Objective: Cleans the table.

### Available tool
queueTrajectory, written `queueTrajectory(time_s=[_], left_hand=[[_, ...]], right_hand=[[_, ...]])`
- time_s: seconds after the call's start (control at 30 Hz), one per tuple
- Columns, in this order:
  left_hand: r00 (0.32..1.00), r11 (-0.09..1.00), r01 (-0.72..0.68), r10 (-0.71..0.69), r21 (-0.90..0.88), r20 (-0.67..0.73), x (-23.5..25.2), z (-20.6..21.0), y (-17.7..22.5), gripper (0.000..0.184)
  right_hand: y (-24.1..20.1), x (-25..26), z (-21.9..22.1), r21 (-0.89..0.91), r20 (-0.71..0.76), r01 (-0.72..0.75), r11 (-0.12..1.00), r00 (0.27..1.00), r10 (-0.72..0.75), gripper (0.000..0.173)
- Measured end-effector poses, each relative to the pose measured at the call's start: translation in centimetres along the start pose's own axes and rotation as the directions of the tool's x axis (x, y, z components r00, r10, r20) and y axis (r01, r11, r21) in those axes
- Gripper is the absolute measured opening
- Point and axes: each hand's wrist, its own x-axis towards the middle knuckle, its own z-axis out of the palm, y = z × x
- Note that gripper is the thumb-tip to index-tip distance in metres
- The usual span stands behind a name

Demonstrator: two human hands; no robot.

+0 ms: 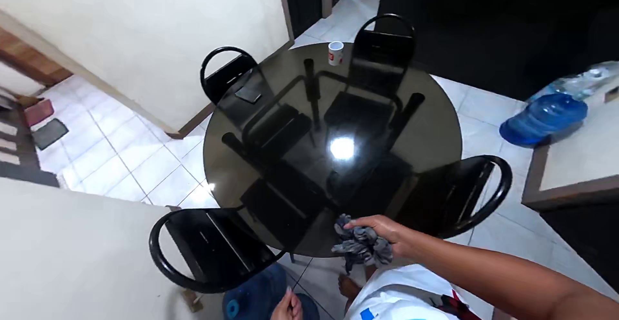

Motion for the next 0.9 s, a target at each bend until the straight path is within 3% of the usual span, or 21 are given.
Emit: queueTrajectory(time_s=[0.1, 0.2, 0.27, 0.33, 0.4, 0.47, 0.57, 0.77, 0.83, 0.9], left_hand=[[0.998, 0.994, -0.069, 0.068, -0.091, -0.016, 0.6, 4.9, 1.6, 0.054], [0.99, 0.976, -0.119, 0.132, -0.182, 0.057, 1.7, 9.7, 2.0, 0.054], [0.986, 0.965, -0.134, 0.153, -0.226, 0.071, 2.3, 13.5, 1.5, 0.055], [0.982, 0.95, -0.156, 0.179, -0.27, 0.064, 2.4, 17.2, 0.7, 0.056], [0.976, 0.921, -0.174, 0.209, -0.347, 0.064, 2.5, 21.3, -0.6, 0.057], [0.966, 0.869, -0.192, 0.25, -0.456, 0.071, 2.5, 25.5, -2.5, 0.059], [0.951, 0.772, -0.182, 0.296, -0.608, 0.091, 2.5, 31.0, -5.5, 0.059], [0.98, 0.748, -0.149, 0.199, -0.647, 0.004, 2.0, 38.2, -9.6, 0.063], [0.978, 0.785, -0.186, 0.209, -0.591, -0.03, 2.8, 37.6, -9.6, 0.065], [0.97, 0.823, -0.236, 0.235, -0.516, -0.068, 4.4, 37.3, -9.4, 0.069]], right_hand=[[-2.2, -2.4, -4.3, -0.169, 0.021, 0.141, 0.975, 0.99, -0.14, 0.028], [-4.6, -2.3, -7.9, -0.474, 0.145, 0.359, 0.804, 0.932, -0.331, 0.027], [-6.0, -0.8, -10.1, -0.713, 0.292, 0.492, 0.499, 0.856, -0.427, 0.032], [-6.8, 2.2, -12.4, -0.812, 0.514, 0.58, 0.059, 0.761, -0.396, 0.034], [-7.6, 5.1, -14.7, -0.742, 0.653, 0.583, -0.33, 0.741, -0.16, 0.058], [-7.8, 8.8, -18.2, -0.55, 0.705, 0.61, -0.57, 0.706, 0.075, 0.088], [-8.1, 14.0, -22.7, -0.377, 0.756, 0.684, -0.624, 0.616, 0.219, 0.076], [-9.0, 15.6, -25.2, -0.285, 0.888, 0.806, -0.519, 0.426, 0.174, 0.053], [-10.0, 16.0, -25.7, -0.289, 0.895, 0.801, -0.525, 0.421, 0.148, 0.051], [-12.1, 16.0, -27.9, -0.359, 0.875, 0.757, -0.546, 0.476, 0.085, 0.051]])
